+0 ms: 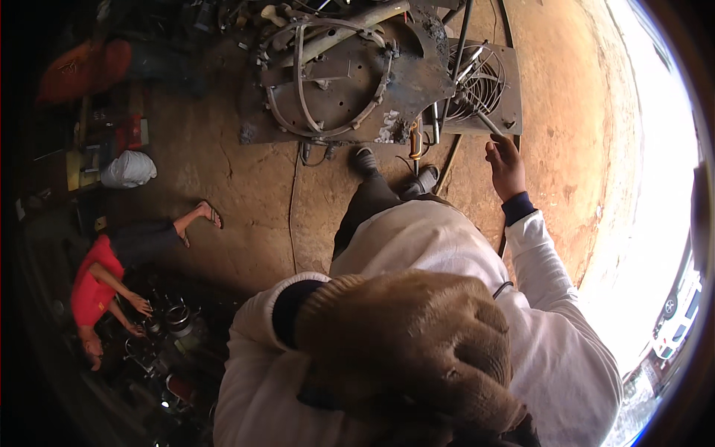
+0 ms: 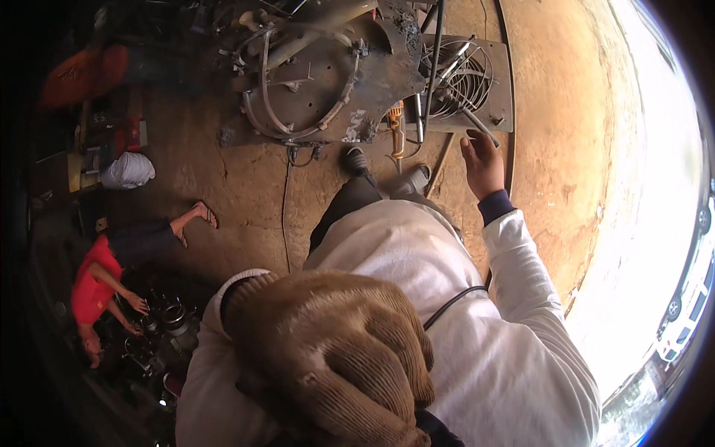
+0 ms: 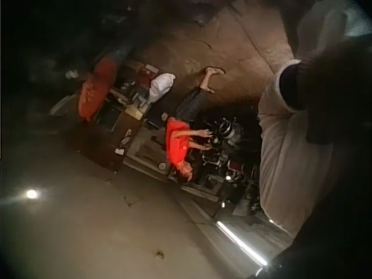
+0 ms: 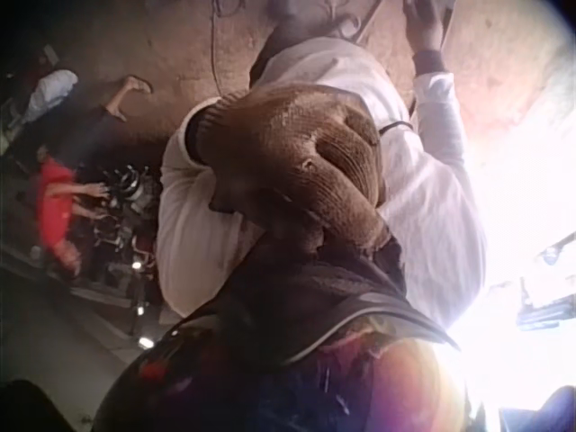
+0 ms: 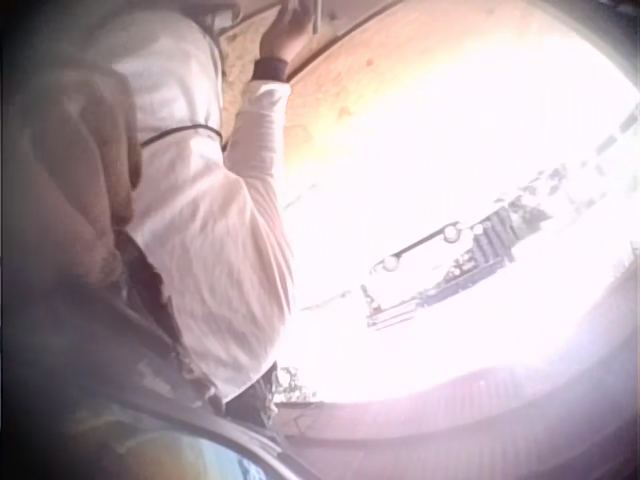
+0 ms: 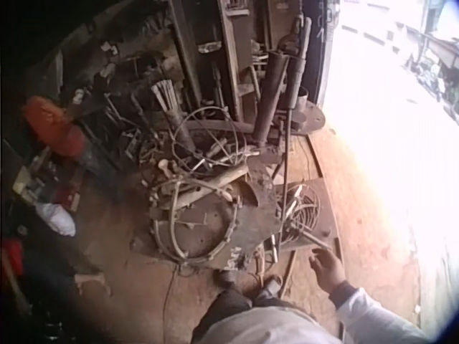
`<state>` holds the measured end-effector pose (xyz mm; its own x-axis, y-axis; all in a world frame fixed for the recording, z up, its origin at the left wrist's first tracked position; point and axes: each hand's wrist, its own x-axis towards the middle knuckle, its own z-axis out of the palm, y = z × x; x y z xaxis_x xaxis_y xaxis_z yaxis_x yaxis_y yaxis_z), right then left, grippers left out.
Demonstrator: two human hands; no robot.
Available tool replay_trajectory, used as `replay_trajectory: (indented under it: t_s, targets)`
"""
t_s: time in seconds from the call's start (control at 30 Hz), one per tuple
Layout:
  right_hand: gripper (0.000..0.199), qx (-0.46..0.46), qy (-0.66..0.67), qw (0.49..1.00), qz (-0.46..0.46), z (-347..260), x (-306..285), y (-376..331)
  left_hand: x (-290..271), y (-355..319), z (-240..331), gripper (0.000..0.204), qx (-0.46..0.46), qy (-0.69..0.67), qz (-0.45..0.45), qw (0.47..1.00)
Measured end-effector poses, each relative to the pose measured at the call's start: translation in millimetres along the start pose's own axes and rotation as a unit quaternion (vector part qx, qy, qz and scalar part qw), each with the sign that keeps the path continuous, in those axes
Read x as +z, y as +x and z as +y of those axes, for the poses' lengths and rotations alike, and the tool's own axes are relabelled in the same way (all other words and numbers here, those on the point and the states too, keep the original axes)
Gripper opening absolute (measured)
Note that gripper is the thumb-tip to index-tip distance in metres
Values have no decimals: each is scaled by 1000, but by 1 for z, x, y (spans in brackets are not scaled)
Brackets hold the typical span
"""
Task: The person uses a hammer and a wrench to work on a large, circular metal component, likely part of a vehicle or heavy machinery. They repeatedly strike the component with the hammer and use the wrench to tighten or loosen bolts on the assembly.
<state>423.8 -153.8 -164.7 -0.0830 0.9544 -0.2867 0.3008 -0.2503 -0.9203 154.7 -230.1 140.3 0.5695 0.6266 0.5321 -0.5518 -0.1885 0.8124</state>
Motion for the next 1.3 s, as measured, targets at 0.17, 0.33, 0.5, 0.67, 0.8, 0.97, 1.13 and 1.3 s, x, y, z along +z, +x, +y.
replay_trajectory:
  t_s: [0.17, 0.33, 0.5, 0.67, 0.8, 0.97, 1.13, 1.3]
  targets:
    - [34, -4, -74, 997, 10, 1, 14, -12, 5, -10, 5, 33, 57, 49, -25, 997]
    - [37, -4, -137, 990, 16, -8, 35, -18, 1, -12, 9, 22, 136, -43, 16, 990]
    - [33, -38, -72, 994, 73, -38, 64, -14, -47, -34, 40, 15, 98, -32, -55, 993]
    - [29, -88, -6, 978, 189, -95, 104, -19, -134, -107, 67, 19, 29, 96, 1, 995]
    - [26, -93, 52, 957, 269, -131, 134, -26, -212, -191, 92, 19, -213, 313, 178, 908]
    - [22, -109, -159, 949, 249, -146, 176, -47, -258, -228, 75, 17, -323, 486, 155, 798]
    - [18, -8, -133, 969, 208, -151, 226, -90, -264, -233, 30, 16, -284, 491, 41, 822]
    - [18, 40, -146, 978, 145, -135, 241, -108, -255, -222, 13, 22, -279, 505, -19, 817]
